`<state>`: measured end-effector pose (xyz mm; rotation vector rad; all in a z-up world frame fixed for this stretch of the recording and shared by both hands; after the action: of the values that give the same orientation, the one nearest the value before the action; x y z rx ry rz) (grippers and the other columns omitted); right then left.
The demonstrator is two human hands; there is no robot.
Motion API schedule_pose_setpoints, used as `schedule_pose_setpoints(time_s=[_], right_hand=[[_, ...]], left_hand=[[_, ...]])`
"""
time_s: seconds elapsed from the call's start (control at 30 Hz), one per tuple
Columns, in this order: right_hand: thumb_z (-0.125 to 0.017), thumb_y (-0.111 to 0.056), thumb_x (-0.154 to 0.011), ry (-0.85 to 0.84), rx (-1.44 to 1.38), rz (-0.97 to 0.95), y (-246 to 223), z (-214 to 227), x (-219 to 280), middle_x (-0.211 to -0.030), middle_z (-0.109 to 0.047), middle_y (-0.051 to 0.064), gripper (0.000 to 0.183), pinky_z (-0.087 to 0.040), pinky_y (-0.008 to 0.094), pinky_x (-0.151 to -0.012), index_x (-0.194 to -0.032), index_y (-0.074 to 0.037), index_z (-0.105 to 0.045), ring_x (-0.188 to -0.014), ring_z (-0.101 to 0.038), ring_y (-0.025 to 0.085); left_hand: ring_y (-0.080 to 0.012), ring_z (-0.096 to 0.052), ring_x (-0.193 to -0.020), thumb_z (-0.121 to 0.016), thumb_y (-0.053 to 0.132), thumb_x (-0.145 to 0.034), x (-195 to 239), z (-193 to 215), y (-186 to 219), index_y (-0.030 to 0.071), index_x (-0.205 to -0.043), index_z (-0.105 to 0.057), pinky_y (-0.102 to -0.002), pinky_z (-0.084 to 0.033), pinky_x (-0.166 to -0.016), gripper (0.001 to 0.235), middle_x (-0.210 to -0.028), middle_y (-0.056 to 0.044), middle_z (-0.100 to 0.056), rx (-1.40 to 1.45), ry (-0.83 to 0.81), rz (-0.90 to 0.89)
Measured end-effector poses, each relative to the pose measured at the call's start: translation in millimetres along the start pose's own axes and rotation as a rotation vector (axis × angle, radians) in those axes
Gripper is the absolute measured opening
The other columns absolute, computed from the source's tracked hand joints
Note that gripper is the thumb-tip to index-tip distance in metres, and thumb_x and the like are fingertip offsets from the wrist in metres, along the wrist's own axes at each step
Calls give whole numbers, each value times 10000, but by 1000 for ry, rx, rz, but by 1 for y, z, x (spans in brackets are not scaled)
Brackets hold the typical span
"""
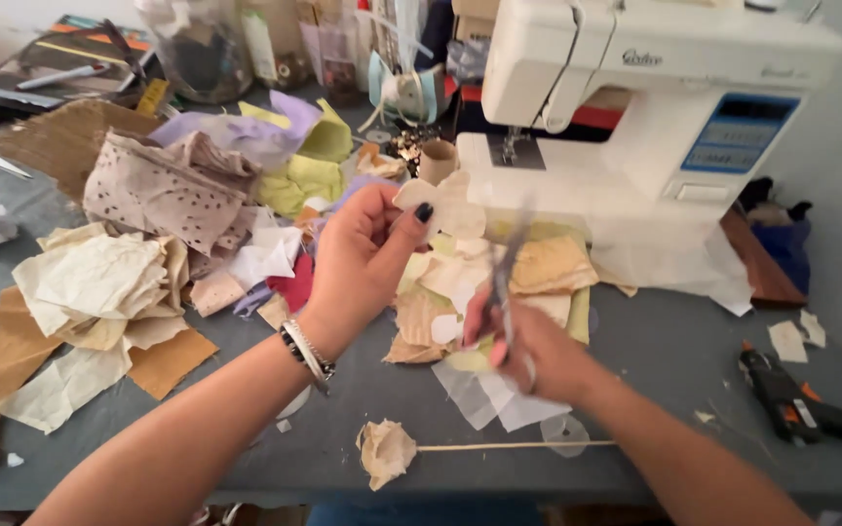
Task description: Cutting intricate flower shapes from fabric scraps using scissors at a crafting table.
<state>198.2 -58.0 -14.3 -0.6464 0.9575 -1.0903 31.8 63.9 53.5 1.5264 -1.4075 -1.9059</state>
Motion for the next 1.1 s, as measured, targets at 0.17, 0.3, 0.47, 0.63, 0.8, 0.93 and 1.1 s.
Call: schedule_pose_setpoints(time_s=[0.17,0.3,0.47,0.63,0.8,0.93,1.1], right_hand=[[-591,-895,-721,-75,121,-39,-18,-8,-1,-791,-714,48,815,-542,306,-658,-958,-117,-642,-738,-710,196],[-583,-856,-769,-30,168,-35,-16,-8,2,-723,-698,21,746,-537,275,-629,-928,-129,-622,-687,-707,167],[-623,-785,-816,-1,187,-56,-19,-4,2,-680,-646,46,677,-525,313,-594,-918,-116,-614,-631,-652,198],[-677,-708,-846,34,229,-45,-3,0,4,-668,-627,54,607,-526,332,-580,-921,-110,-609,-615,-642,210],[-594,-736,-872,70,283,-38,-4,1,5,-653,-626,96,645,-541,384,-598,-944,-96,-606,-605,-652,273],[-610,-715,-881,88,273,-49,2,0,7,-637,-663,61,599,-546,350,-599,-917,-117,-597,-598,-671,247],[-621,-675,-904,113,309,-62,7,-5,7,-604,-656,77,559,-550,362,-599,-920,-117,-600,-586,-676,265]], left_hand=[[-24,-578,-670,-743,191,-972,8,-16,2,75,-969,-685,-172,-501,-605,129,-697,-11,-688,55,48,-13],[-36,-561,-634,-776,177,-941,16,-27,-7,70,-927,-707,-187,-499,-546,128,-682,-26,-668,23,48,5],[-17,-538,-590,-782,161,-931,20,-33,0,52,-922,-713,-167,-494,-506,129,-679,-27,-664,75,62,25],[-10,-545,-572,-788,162,-925,21,-31,-5,50,-916,-725,-162,-495,-482,129,-665,-14,-664,82,78,37],[-14,-522,-590,-785,166,-927,22,-36,-5,29,-918,-720,-168,-487,-481,152,-674,-13,-625,141,93,44],[-5,-541,-599,-769,158,-937,18,-36,-9,33,-918,-713,-160,-492,-482,138,-680,-12,-650,161,90,41],[0,-521,-614,-772,169,-940,18,-26,-12,40,-920,-717,-162,-489,-494,141,-672,-26,-656,142,92,56]])
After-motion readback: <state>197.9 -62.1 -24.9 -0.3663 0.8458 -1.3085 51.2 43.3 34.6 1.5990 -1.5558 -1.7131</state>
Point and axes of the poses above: each hand's wrist, its own x-axis away from the middle knuckle, its own z-axis out of the back of the hand, y = z × x, the point moved 6 cm from there along -x, towards the middle knuckle
